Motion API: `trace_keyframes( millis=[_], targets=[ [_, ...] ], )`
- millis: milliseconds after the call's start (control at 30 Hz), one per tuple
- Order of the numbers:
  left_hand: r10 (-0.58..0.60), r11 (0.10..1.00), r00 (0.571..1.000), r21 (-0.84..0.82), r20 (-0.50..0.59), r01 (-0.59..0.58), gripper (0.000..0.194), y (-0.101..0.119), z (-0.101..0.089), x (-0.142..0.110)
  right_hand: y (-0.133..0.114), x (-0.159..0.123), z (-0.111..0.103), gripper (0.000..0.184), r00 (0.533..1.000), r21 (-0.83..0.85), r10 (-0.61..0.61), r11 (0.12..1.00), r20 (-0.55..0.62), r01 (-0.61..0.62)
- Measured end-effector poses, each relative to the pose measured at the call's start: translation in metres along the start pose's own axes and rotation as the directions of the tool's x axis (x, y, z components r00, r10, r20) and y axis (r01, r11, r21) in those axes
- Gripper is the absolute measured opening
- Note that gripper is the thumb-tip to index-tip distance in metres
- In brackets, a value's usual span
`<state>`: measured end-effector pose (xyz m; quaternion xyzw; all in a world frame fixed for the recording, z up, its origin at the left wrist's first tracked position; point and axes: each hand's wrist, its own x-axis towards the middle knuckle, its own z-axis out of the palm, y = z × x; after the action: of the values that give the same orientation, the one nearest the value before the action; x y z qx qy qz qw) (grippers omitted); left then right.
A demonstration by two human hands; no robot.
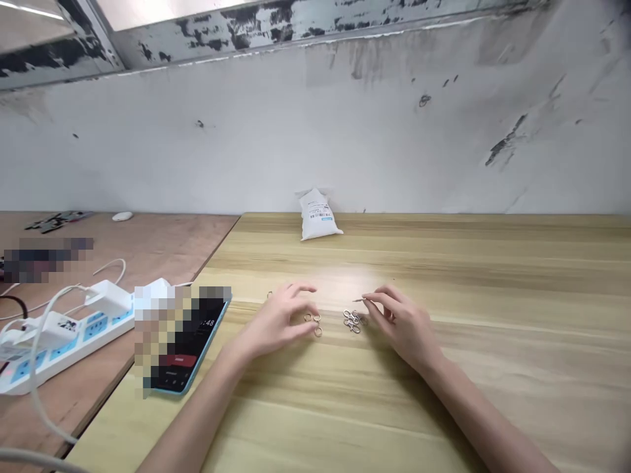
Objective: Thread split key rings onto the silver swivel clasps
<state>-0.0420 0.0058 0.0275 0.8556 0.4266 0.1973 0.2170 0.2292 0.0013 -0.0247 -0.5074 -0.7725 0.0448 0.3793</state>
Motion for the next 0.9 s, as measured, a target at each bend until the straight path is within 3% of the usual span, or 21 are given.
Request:
trace_keyframes(
  millis=[67,133,200,367,733,833,900],
  targets=[
    [-0.086,0.995,0.985,0.034,-0.147,0.092,0.015,-0.010,-0.004,0.000,0.002,0.000,0.002,0.020,0.996,-0.035,0.022,0.999,0.092,-0.019],
    [-0.190,0.973,0.939,0.073,-0.285,0.219,0.020,-0.023,-0.005,0.001,0.001,0.000,0.001,0.020,0.985,-0.033,0.015,0.999,0.173,-0.010],
    [-0.243,0.947,0.903,0.114,-0.355,0.299,0.024,-0.036,-0.003,0.001,-0.002,0.000,0.000,0.021,0.975,-0.004,0.007,1.000,0.223,-0.006],
    [-0.208,0.927,0.928,0.241,-0.309,0.287,0.014,-0.050,0.005,0.000,-0.005,-0.001,-0.003,0.024,0.969,0.027,0.051,0.998,0.241,-0.059],
    [-0.202,0.946,0.931,0.186,-0.305,0.266,0.018,-0.040,0.005,0.002,-0.005,-0.003,-0.001,0.023,0.970,0.130,0.019,0.990,0.242,-0.051],
    [-0.219,0.968,0.934,0.054,-0.284,0.244,0.019,-0.024,0.007,0.004,-0.008,-0.003,-0.001,0.023,0.977,0.189,-0.034,0.982,0.209,-0.006],
    [-0.264,0.947,0.947,-0.238,-0.184,0.218,0.024,-0.008,0.009,0.006,-0.016,-0.004,-0.001,0.022,0.978,0.217,-0.103,0.974,0.182,0.062]
  ],
)
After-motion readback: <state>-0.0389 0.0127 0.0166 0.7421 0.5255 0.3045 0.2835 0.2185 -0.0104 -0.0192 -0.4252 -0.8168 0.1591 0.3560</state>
